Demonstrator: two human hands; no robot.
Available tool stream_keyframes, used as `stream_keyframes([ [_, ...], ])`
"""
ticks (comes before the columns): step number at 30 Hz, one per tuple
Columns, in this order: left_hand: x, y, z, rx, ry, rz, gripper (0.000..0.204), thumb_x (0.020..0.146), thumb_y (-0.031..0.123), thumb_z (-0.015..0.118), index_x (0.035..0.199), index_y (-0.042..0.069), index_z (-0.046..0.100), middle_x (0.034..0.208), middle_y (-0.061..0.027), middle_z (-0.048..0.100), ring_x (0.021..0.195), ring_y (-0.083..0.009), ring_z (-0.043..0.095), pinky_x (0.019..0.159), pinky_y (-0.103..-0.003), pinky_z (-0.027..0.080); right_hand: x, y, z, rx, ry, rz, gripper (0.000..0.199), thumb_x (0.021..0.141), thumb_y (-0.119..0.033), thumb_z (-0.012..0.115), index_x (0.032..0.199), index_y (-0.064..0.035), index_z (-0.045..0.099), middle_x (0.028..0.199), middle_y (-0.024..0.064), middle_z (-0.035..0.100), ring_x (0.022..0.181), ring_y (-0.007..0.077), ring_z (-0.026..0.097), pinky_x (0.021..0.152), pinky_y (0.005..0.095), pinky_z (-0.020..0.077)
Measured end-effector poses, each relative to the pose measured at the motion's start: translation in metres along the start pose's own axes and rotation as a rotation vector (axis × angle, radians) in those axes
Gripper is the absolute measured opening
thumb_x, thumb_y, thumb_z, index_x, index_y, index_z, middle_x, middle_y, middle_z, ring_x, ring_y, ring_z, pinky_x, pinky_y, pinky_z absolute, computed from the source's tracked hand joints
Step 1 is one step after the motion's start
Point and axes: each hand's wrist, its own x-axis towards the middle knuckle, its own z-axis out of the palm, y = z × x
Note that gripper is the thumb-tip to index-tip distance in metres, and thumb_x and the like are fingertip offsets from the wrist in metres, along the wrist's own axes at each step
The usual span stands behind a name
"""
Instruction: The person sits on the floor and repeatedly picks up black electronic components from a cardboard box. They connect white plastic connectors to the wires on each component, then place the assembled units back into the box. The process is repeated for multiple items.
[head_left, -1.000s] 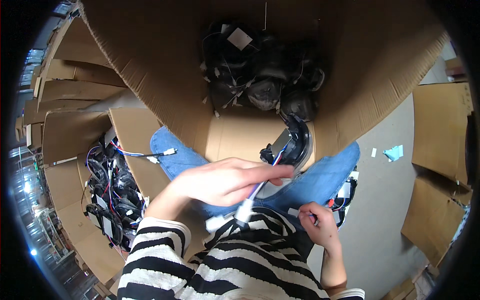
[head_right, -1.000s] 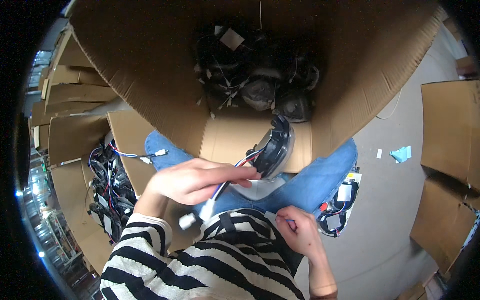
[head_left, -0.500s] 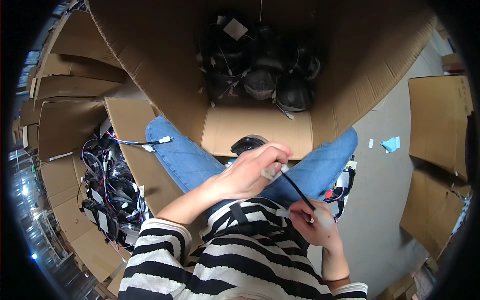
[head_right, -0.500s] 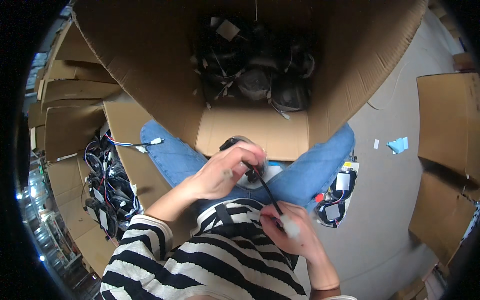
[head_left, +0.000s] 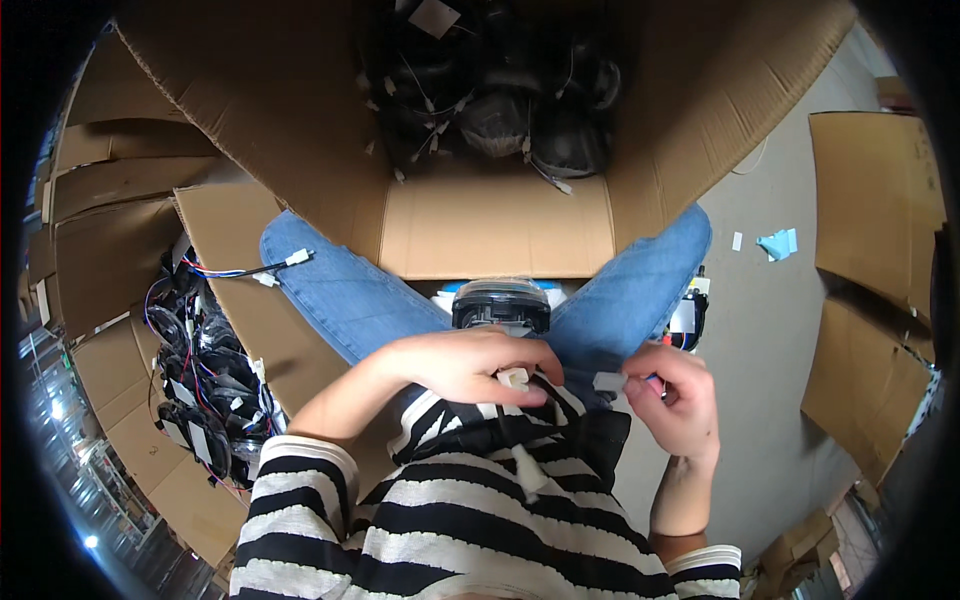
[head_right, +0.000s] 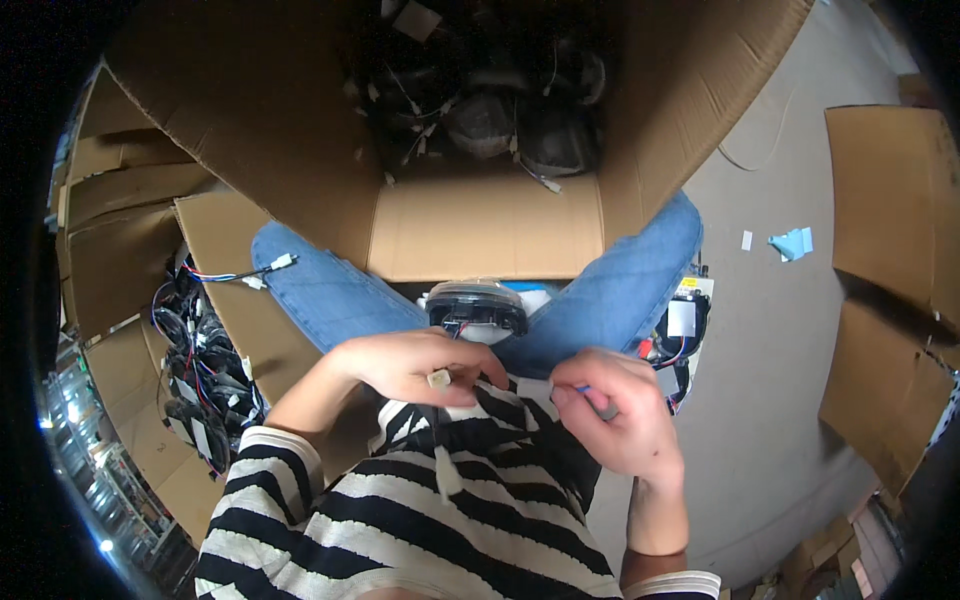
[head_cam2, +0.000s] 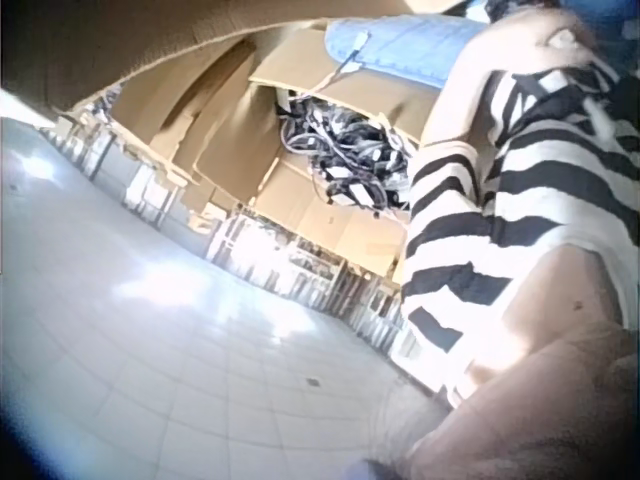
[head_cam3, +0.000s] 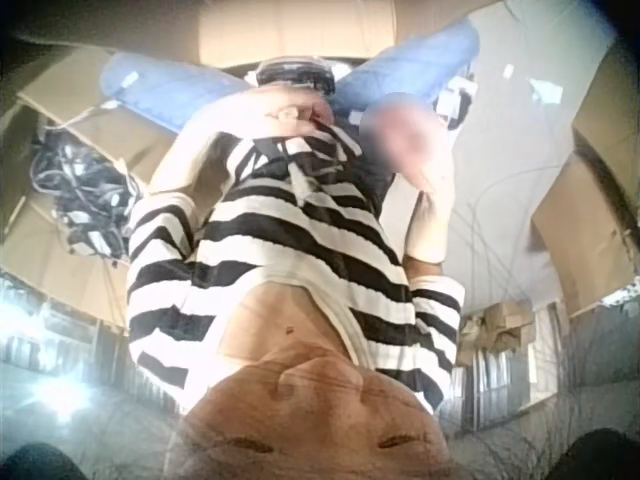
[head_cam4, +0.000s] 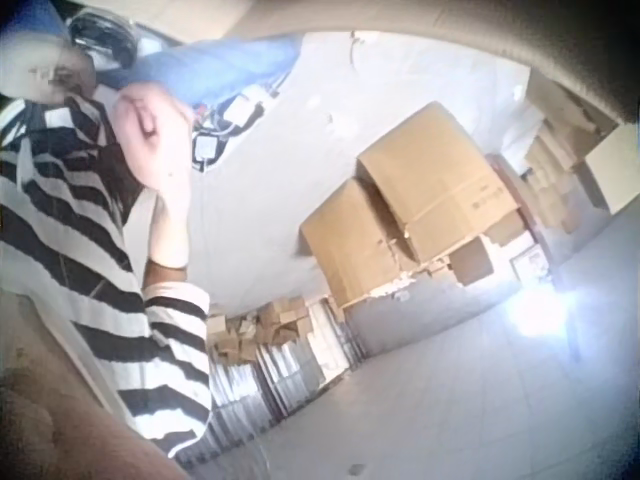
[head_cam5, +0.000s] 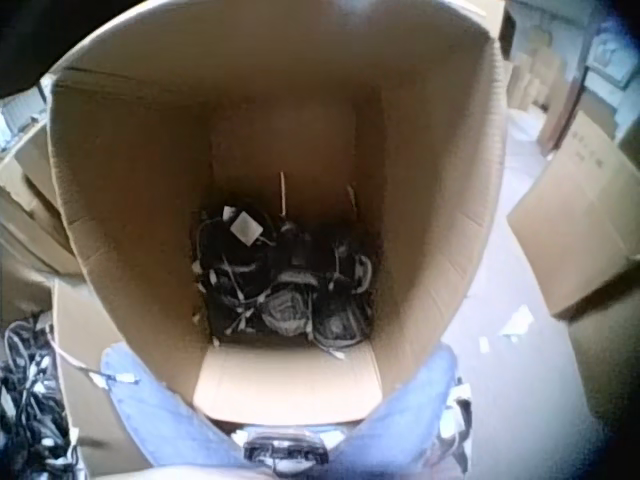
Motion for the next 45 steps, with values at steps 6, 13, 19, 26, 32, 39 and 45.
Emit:
stream_keyframes([
  [6, -0.006, 0.004, 0.010, -0.148, 0.062, 0.110, 0.033, 0.085, 0.024, 0.047, 0.105, -0.002, 0.045, 0.084, -0.0155, 0.054, 0.079, -0.0262, 0.054, 0.065, -0.033, 0.043, 0.018, -0.002, 0.005, -0.018, -0.103, -0.030, 0.011, 0.066, 0.003, 0.058, 0.076, 0.0009, 0.056, 0.061, 0.0060, 0.051, 0.047, 0.0143, 0.042, 0.045, 0.0244, 0.0331],
  [13, -0.012, -0.001, 0.008, -0.226, 0.065, 0.271, 0.023, 0.089, 0.015, 0.040, 0.082, -0.003, 0.053, 0.060, -0.0068, 0.052, 0.054, -0.0162, 0.050, 0.052, -0.028, 0.040, 0.014, -0.002, -0.002, 0.052, -0.139, 0.034, 0.008, 0.066, 0.003, 0.057, 0.074, 0.0010, 0.057, 0.062, 0.0052, 0.052, 0.049, 0.0131, 0.043, 0.045, 0.0238, 0.0335],
  [19, -0.015, -0.003, 0.021, -0.374, 0.355, 0.161, 0.037, 0.089, 0.024, 0.039, 0.066, -0.002, 0.052, 0.051, -0.0042, 0.048, 0.040, -0.0101, 0.043, 0.039, -0.024, 0.033, 0.010, -0.010, 0.006, 0.095, -0.149, 0.002, 0.008, 0.067, 0.003, 0.057, 0.073, -0.0003, 0.056, 0.062, 0.0065, 0.053, 0.052, 0.0177, 0.048, 0.047, 0.0268, 0.0362],
  [26, -0.013, 0.003, 0.030, -0.189, 0.555, 0.197, 0.035, 0.089, 0.020, 0.038, 0.061, 0.000, 0.046, 0.049, -0.0035, 0.047, 0.040, -0.0120, 0.043, 0.039, -0.025, 0.032, 0.009, -0.019, 0.014, 0.076, -0.119, 0.091, 0.008, 0.066, 0.003, 0.057, 0.072, -0.0006, 0.053, 0.063, 0.0078, 0.053, 0.054, 0.0219, 0.050, 0.048, 0.0290, 0.0381],
  [32, -0.010, 0.004, 0.032, -0.025, 0.626, 0.207, 0.019, 0.083, 0.009, 0.049, 0.067, -0.001, 0.052, 0.054, -0.0076, 0.051, 0.046, -0.0190, 0.051, 0.044, -0.028, 0.038, 0.003, -0.022, 0.026, -0.174, 0.012, 0.008, 0.009, 0.066, 0.003, 0.057, 0.072, -0.0014, 0.052, 0.064, 0.0087, 0.054, 0.053, 0.0228, 0.050, 0.047, 0.0294, 0.0380],
  [39, -0.015, 0.005, 0.037, -0.002, 0.801, 0.086, 0.015, 0.084, 0.010, 0.047, 0.092, -0.001, 0.054, 0.061, -0.0120, 0.053, 0.050, -0.0181, 0.052, 0.047, -0.029, 0.039, 0.000, -0.009, 0.018, -0.078, 0.073, 0.043, 0.009, 0.065, 0.005, 0.057, 0.070, -0.0011, 0.053, 0.061, 0.0065, 0.052, 0.048, 0.0183, 0.046, 0.044, 0.0281, 0.0353],
  [45, -0.031, 0.005, 0.031, 0.008, 0.769, 0.156, 0.020, 0.083, 0.004, 0.047, 0.101, -0.005, 0.052, 0.081, -0.0104, 0.062, 0.061, -0.0148, 0.058, 0.057, -0.024, 0.046, 0.003, -0.013, 0.009, 0.042, 0.001, 0.032, 0.009, 0.065, 0.006, 0.057, 0.071, -0.0007, 0.054, 0.061, 0.0056, 0.051, 0.050, 0.0149, 0.045, 0.044, 0.0238, 0.0327],
])
